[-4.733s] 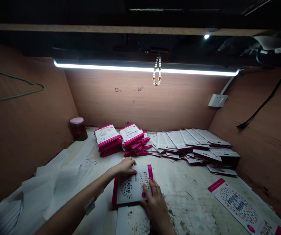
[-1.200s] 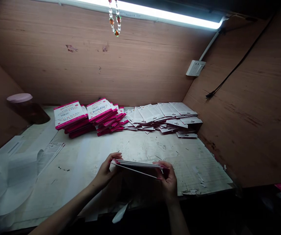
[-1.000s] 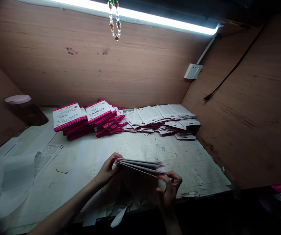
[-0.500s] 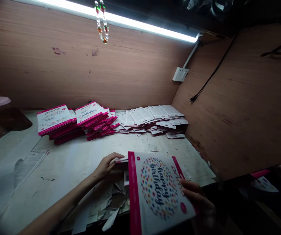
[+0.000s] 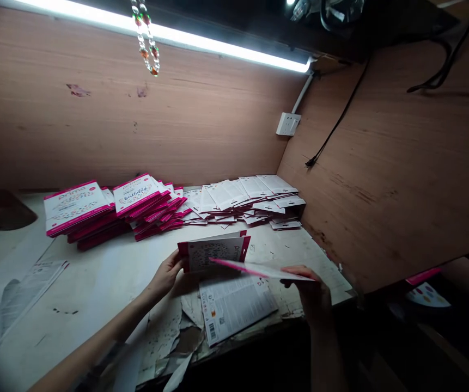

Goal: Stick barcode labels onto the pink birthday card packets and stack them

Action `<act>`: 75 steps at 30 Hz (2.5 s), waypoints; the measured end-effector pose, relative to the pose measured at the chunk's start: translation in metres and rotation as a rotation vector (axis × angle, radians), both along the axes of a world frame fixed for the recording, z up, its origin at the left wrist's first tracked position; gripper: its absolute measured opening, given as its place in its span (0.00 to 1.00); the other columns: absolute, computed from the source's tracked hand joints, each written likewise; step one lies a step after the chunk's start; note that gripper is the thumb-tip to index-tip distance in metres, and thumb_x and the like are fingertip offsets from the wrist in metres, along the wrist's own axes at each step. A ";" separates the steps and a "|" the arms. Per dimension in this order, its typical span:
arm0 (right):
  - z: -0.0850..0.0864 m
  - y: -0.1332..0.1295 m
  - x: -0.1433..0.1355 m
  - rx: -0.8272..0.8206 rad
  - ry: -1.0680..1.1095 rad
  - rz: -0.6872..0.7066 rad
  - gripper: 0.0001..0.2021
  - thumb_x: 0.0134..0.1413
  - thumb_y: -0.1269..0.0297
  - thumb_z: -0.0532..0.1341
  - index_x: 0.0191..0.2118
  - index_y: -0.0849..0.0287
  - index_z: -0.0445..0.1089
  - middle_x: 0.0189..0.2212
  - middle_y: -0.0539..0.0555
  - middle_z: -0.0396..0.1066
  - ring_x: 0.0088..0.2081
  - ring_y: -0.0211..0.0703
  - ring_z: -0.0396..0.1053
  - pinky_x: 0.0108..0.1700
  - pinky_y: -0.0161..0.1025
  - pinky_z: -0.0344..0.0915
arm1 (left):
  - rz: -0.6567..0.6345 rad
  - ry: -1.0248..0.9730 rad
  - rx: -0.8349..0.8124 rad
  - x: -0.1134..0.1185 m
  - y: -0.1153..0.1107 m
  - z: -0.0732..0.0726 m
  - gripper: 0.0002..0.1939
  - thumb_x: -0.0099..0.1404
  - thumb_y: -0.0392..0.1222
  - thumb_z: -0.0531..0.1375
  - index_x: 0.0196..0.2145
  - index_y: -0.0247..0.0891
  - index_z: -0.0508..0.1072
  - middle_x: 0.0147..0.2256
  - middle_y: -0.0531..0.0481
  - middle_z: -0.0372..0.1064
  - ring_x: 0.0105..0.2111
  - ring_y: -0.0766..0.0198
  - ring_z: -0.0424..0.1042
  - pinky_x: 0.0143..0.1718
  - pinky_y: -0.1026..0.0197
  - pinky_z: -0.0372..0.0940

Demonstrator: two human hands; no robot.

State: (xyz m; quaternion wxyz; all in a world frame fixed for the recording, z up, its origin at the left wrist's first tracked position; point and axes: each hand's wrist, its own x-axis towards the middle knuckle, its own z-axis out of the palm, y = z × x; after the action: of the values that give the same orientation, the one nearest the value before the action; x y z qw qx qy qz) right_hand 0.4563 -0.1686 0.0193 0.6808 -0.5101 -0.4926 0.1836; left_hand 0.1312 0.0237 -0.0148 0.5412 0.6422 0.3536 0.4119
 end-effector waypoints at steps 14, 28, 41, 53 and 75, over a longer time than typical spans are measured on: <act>0.005 -0.012 -0.031 0.111 -0.134 -0.088 0.07 0.56 0.59 0.64 0.38 0.52 0.78 0.39 0.55 0.75 0.41 0.51 0.73 0.42 0.47 0.71 | 0.069 -0.195 -0.160 -0.012 -0.027 0.033 0.23 0.61 0.52 0.62 0.51 0.37 0.71 0.50 0.43 0.72 0.52 0.50 0.68 0.55 0.52 0.61; -0.011 0.024 -0.085 -0.130 -0.812 0.271 0.28 0.64 0.68 0.51 0.68 0.52 0.47 0.68 0.57 0.45 0.67 0.52 0.45 0.65 0.54 0.54 | 0.140 -0.310 -0.677 -0.051 -0.080 0.053 0.31 0.55 0.46 0.70 0.53 0.36 0.65 0.44 0.39 0.76 0.37 0.48 0.78 0.36 0.50 0.75; -0.002 -0.041 -0.054 -0.225 -0.815 0.320 0.19 0.57 0.74 0.54 0.50 0.48 0.71 0.40 0.52 0.77 0.41 0.46 0.75 0.41 0.39 0.74 | 0.237 -0.269 -0.403 -0.064 -0.075 0.025 0.30 0.53 0.54 0.69 0.49 0.37 0.70 0.44 0.44 0.76 0.45 0.49 0.74 0.46 0.52 0.70; 0.004 0.033 -0.111 -0.040 -0.674 0.156 0.27 0.52 0.75 0.59 0.57 0.45 0.60 0.57 0.57 0.52 0.52 0.49 0.63 0.46 0.46 0.73 | -0.112 -0.079 -0.229 -0.068 -0.082 0.023 0.28 0.57 0.59 0.64 0.50 0.42 0.72 0.49 0.44 0.71 0.49 0.47 0.68 0.51 0.51 0.64; 0.019 0.120 -0.053 0.024 -0.472 -0.283 0.13 0.65 0.60 0.51 0.48 0.55 0.68 0.45 0.58 0.72 0.51 0.53 0.68 0.55 0.51 0.64 | -0.168 0.006 -0.047 -0.068 -0.110 0.023 0.16 0.67 0.48 0.57 0.51 0.43 0.64 0.59 0.39 0.57 0.58 0.48 0.59 0.56 0.48 0.58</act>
State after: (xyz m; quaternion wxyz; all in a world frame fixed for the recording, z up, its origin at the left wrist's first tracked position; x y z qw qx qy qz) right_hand 0.4031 -0.0490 0.0383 0.5721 -0.5943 -0.5636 -0.0429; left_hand 0.0631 -0.0863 0.0079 0.5878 0.6580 0.3097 0.3546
